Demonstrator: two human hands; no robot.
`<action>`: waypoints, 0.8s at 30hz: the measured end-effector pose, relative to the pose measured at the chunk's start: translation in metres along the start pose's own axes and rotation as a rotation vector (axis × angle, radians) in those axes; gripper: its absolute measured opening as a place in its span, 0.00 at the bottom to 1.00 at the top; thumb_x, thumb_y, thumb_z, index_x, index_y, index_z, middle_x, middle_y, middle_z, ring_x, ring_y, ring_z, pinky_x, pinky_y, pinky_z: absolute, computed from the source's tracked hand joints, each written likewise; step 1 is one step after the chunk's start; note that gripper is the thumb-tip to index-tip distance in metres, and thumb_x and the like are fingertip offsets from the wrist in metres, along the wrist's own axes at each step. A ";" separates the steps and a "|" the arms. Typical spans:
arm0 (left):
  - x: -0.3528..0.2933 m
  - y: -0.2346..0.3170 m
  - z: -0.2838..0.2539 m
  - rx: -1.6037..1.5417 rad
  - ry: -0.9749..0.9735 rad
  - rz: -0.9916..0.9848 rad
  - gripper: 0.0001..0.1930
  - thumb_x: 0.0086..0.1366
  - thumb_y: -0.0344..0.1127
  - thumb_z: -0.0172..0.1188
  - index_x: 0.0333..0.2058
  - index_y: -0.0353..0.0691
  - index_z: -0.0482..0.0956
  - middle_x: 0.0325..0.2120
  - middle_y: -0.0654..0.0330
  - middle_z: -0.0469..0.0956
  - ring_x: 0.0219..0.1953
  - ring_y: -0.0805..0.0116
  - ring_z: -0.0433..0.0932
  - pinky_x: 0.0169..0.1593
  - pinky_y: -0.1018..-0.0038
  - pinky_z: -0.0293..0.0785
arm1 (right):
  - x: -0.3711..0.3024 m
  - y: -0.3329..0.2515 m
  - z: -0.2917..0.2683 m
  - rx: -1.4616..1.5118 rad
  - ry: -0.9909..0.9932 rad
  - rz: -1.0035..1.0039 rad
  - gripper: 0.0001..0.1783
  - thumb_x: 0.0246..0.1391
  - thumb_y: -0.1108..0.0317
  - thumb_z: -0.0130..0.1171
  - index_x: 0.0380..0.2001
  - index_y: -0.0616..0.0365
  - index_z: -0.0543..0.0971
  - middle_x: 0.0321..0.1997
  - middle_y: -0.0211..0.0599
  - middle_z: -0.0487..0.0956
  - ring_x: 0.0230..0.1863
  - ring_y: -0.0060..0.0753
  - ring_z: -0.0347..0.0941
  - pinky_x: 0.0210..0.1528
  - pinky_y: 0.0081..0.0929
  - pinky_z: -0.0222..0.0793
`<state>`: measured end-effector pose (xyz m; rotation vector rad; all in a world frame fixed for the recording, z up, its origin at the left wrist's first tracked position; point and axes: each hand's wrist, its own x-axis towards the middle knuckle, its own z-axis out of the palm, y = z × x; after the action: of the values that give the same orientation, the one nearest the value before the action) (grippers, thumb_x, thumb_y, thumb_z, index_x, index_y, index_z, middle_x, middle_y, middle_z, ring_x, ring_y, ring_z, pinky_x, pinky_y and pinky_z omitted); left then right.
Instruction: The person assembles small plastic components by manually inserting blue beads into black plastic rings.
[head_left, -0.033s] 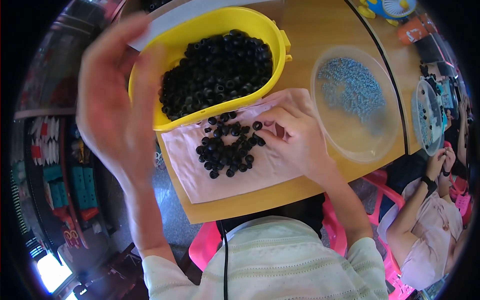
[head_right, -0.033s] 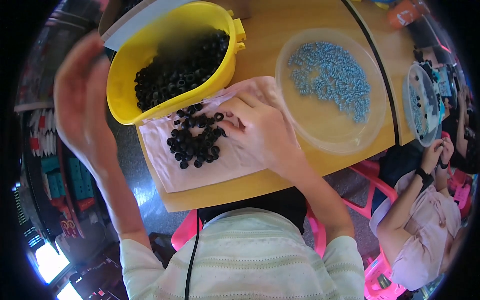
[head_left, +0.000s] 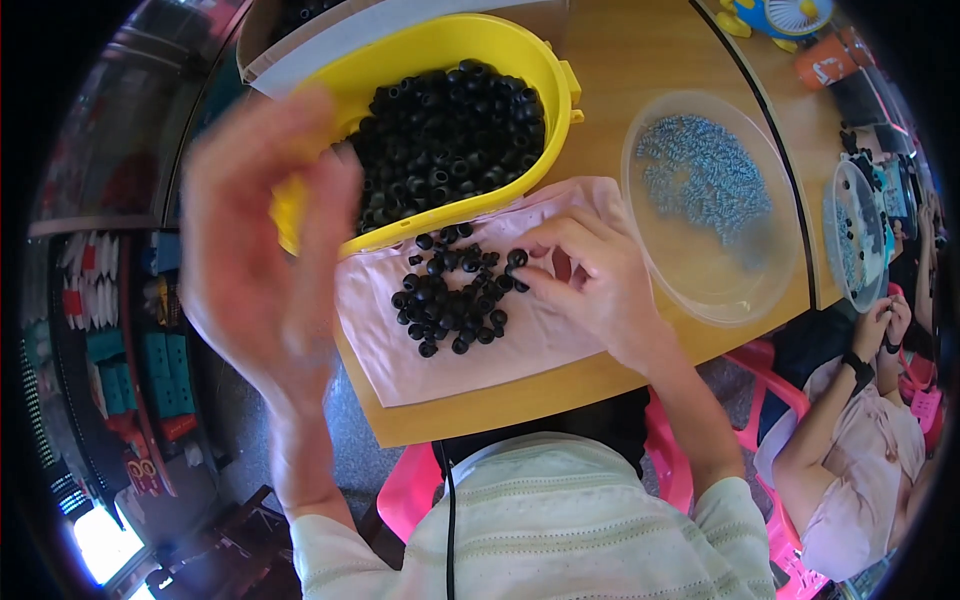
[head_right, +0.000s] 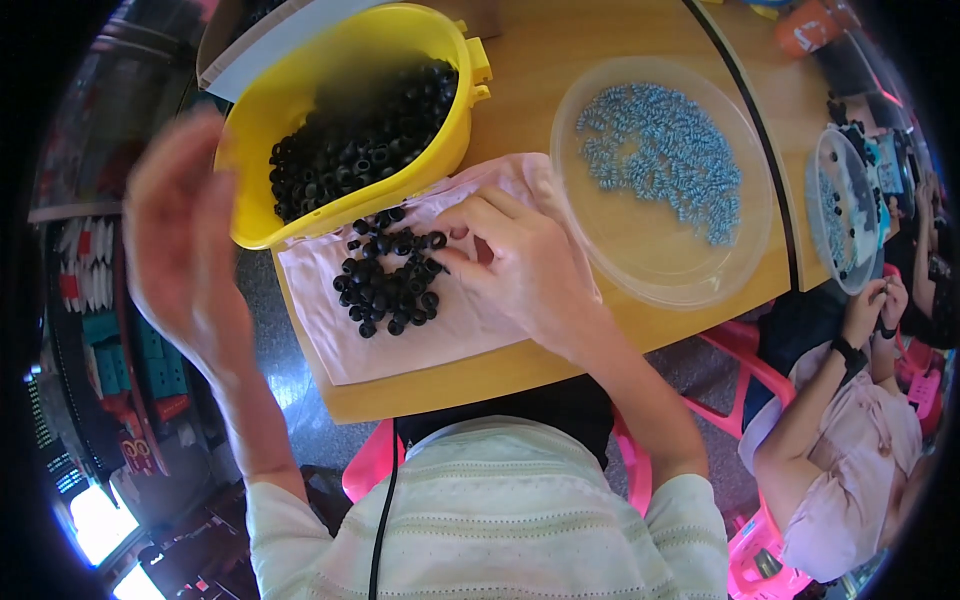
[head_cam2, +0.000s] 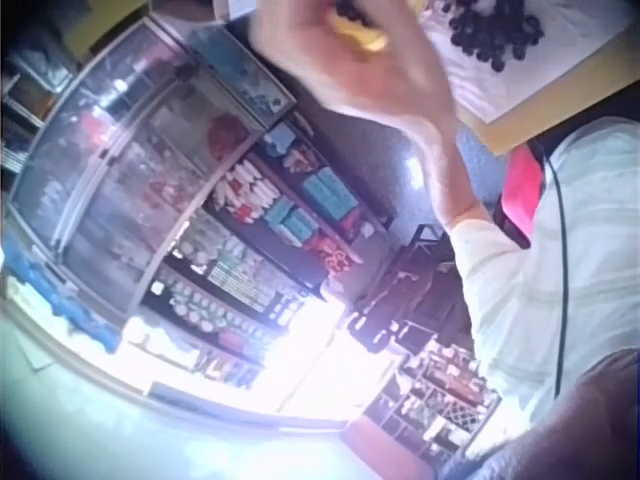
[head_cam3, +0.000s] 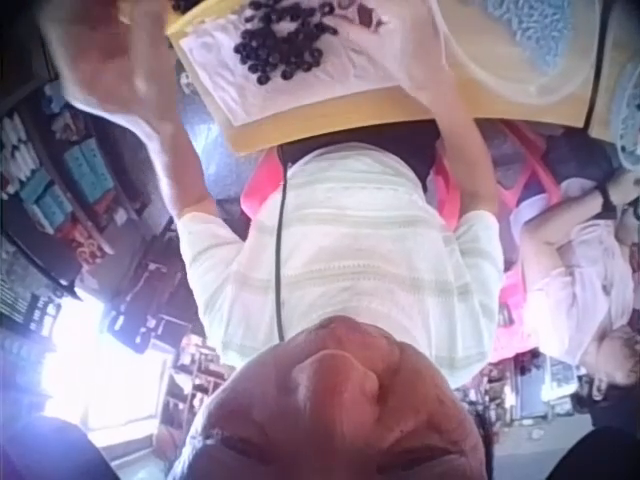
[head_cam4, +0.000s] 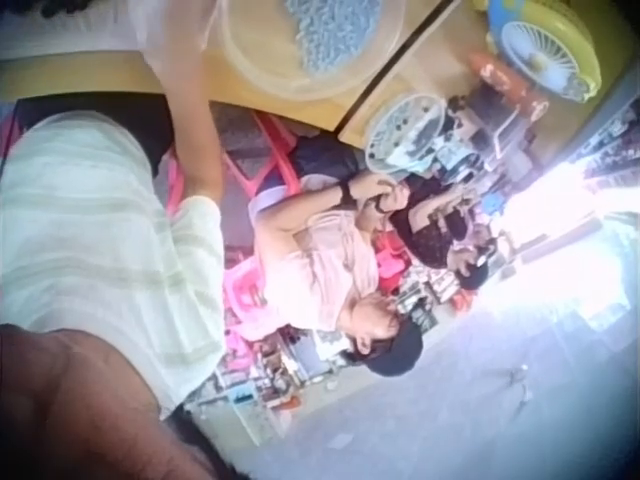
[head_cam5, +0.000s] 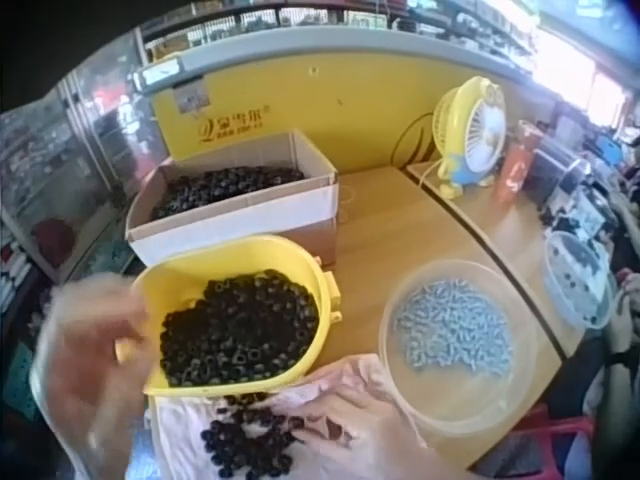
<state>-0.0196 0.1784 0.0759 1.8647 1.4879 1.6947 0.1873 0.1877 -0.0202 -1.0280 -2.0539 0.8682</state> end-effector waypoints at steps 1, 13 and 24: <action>-0.022 0.006 -0.007 -0.024 -0.106 -0.066 0.11 0.58 0.18 0.58 0.40 0.32 0.77 0.41 0.53 0.77 0.44 0.69 0.75 0.48 0.76 0.71 | -0.003 -0.007 -0.004 0.196 -0.052 0.118 0.12 0.43 0.74 0.65 0.35 0.57 0.79 0.32 0.32 0.76 0.25 0.25 0.72 0.27 0.21 0.68; -0.125 0.013 0.016 -0.473 -0.362 -0.406 0.16 0.55 0.21 0.64 0.44 0.32 0.78 0.35 0.55 0.76 0.38 0.67 0.76 0.42 0.75 0.72 | -0.041 -0.030 -0.025 0.781 -0.173 0.288 0.09 0.50 0.72 0.65 0.37 0.60 0.82 0.31 0.26 0.77 0.25 0.10 0.65 0.25 0.12 0.58; -0.137 0.024 0.017 -0.502 -0.389 -0.630 0.11 0.51 0.21 0.67 0.35 0.34 0.80 0.34 0.56 0.75 0.38 0.67 0.74 0.43 0.74 0.70 | -0.042 -0.012 -0.076 -0.144 0.035 0.354 0.08 0.50 0.68 0.63 0.34 0.55 0.79 0.29 0.37 0.78 0.25 0.33 0.75 0.27 0.26 0.69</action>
<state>0.0306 0.0705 0.0030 1.1977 1.1714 1.1738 0.2624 0.1664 0.0196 -1.5074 -1.9580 0.8757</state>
